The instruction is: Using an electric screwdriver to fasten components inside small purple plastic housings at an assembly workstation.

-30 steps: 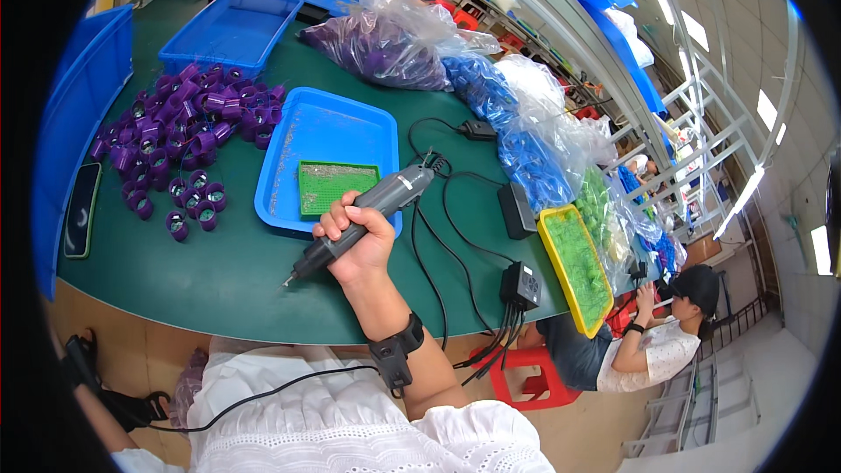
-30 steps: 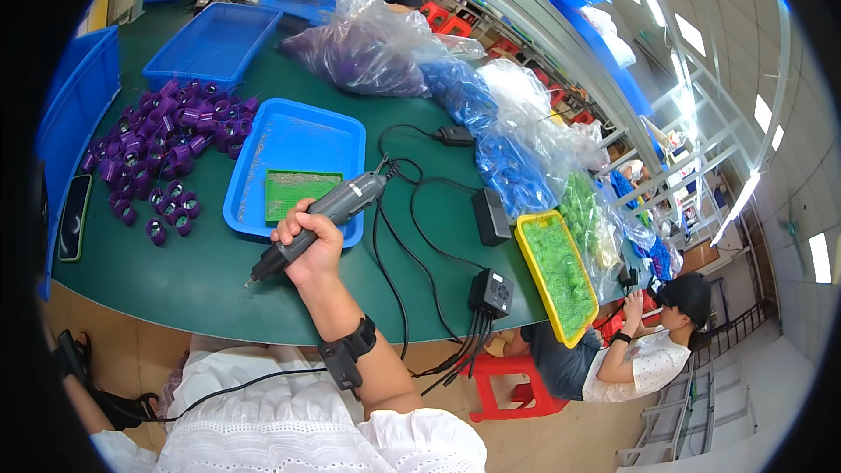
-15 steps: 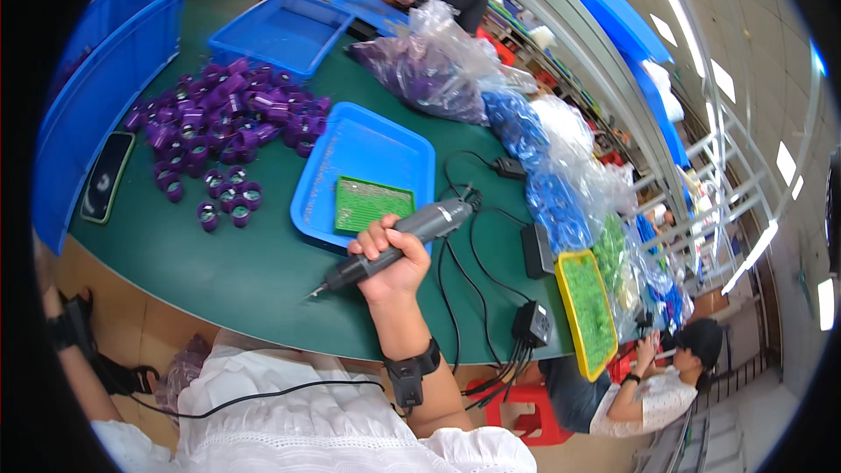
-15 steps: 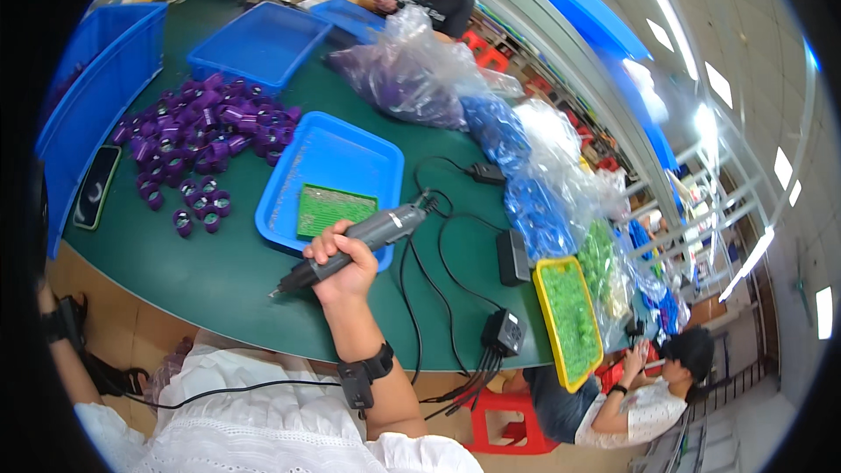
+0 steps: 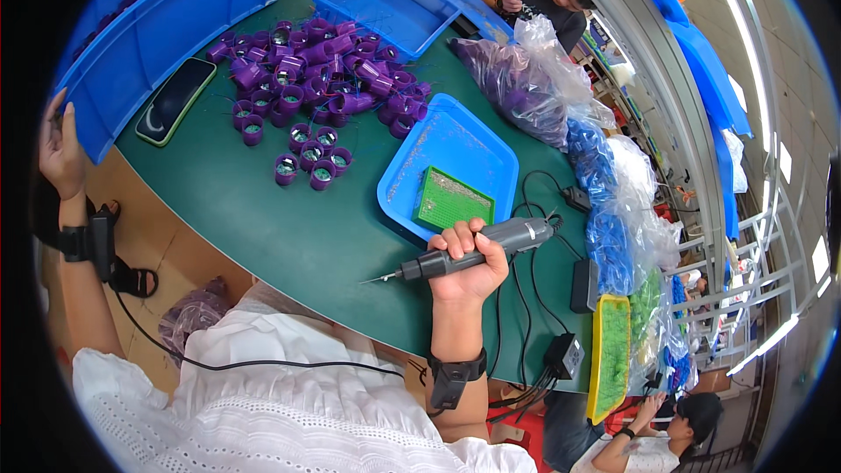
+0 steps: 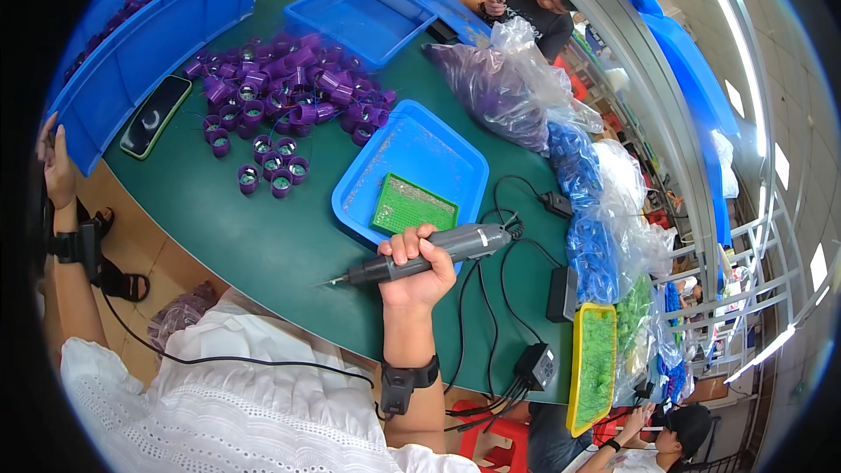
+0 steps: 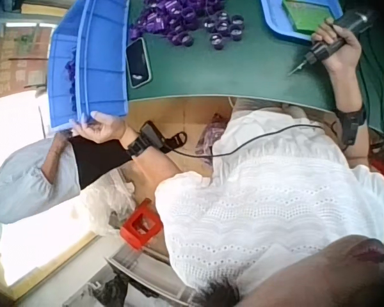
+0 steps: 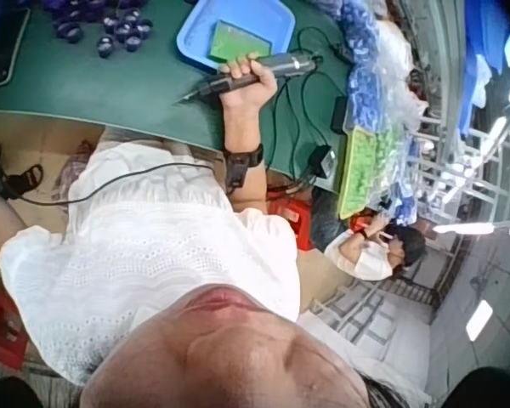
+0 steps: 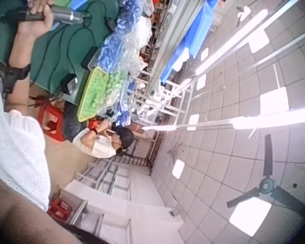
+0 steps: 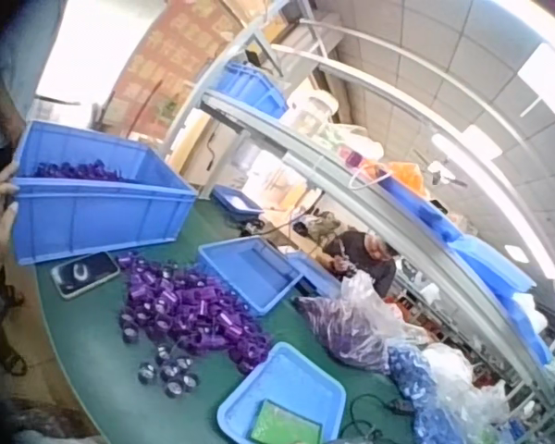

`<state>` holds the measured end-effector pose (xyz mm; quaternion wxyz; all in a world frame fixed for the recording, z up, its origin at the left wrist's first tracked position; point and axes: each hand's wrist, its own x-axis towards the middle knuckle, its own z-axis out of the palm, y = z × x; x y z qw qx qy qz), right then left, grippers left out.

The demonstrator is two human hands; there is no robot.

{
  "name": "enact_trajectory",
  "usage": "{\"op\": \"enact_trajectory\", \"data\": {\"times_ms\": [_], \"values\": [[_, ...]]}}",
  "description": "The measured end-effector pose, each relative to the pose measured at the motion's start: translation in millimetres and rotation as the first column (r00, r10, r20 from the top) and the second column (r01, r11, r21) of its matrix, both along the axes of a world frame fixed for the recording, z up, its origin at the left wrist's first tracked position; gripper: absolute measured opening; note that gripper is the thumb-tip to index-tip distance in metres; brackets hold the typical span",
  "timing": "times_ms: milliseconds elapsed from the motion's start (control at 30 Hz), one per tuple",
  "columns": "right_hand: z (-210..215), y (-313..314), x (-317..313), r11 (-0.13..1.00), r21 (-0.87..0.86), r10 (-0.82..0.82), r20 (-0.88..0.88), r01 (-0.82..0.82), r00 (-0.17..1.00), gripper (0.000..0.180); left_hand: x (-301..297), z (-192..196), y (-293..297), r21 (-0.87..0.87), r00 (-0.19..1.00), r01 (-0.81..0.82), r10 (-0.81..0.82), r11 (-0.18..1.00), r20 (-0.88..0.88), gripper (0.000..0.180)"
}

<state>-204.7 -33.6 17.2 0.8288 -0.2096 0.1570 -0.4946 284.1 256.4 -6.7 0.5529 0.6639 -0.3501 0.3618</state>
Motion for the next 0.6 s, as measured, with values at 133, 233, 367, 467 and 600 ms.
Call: {"op": "enact_trajectory", "data": {"times_ms": [133,233,367,467,600], "values": [[0.4,1.1,-0.2,1.000,-0.002,-0.003,-0.005,0.003,1.000,0.013,-0.5,-1.2,-0.2,-0.042,0.999,0.046,-0.048,0.998,-0.026,0.028],[0.5,2.0,0.6,1.000,-0.011,-0.001,-0.007,0.001,1.000,0.013,-1.2,-1.9,-0.7,-0.078,0.997,0.063,-0.066,0.995,-0.039,0.028],[-0.3,1.6,0.5,1.000,-0.007,0.006,0.003,-0.006,1.000,0.013,-12.0,6.7,-7.3,-0.089,0.998,0.059,-0.056,0.994,0.039,0.027],[-0.9,0.9,-1.3,1.000,-0.010,0.003,-0.002,-0.003,1.000,0.013,-28.7,21.7,-16.9,-0.048,0.988,0.093,-0.086,0.994,0.125,0.026],[-1.0,0.8,-0.7,1.000,-0.005,0.006,-0.003,-0.006,1.000,0.013,-30.1,25.6,-15.7,-0.054,0.986,0.091,-0.082,0.994,0.143,0.027]]}}
